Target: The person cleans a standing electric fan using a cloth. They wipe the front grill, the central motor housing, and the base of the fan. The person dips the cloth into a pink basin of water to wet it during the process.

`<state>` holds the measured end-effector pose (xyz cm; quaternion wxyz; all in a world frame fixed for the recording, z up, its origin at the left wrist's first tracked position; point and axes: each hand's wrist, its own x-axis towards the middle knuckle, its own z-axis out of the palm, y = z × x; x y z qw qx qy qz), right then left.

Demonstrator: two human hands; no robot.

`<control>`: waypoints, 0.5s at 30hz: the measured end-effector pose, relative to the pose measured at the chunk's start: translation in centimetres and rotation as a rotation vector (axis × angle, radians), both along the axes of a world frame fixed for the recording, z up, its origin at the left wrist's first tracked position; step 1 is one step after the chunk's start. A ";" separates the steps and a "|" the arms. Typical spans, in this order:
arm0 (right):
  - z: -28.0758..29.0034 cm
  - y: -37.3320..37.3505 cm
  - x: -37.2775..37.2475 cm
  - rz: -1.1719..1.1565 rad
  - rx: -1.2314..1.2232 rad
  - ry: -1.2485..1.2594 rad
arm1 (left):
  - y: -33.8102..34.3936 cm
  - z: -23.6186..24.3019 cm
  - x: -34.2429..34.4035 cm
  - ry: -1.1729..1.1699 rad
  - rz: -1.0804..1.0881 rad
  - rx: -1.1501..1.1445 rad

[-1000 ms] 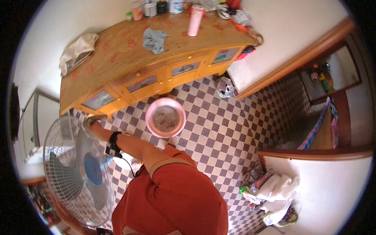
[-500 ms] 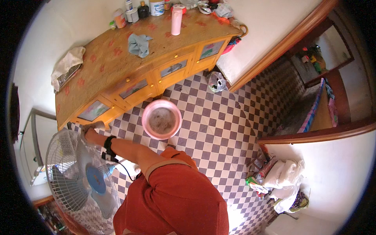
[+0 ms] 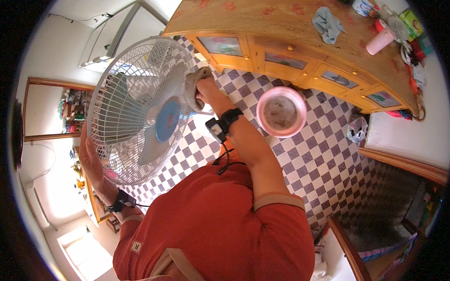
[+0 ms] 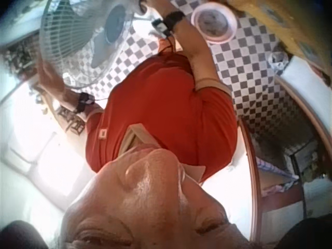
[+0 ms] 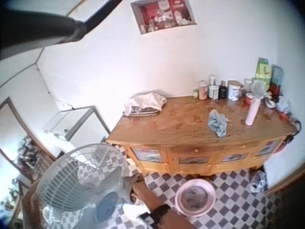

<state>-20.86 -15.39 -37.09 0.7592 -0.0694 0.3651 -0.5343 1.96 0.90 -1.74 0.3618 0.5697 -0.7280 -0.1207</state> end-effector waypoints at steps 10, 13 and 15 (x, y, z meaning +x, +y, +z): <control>4.3 5.5 -2.7 0.124 0.004 -0.159 | 0.5 -0.4 1.8 -0.062 -0.011 -0.018; 1.2 2.1 -3.7 0.016 -0.030 -0.129 | 0.4 -0.3 1.9 -0.090 0.030 0.002; 1.8 0.7 -4.3 -0.075 -0.003 -0.122 | 0.2 -0.1 1.8 -0.078 0.011 0.005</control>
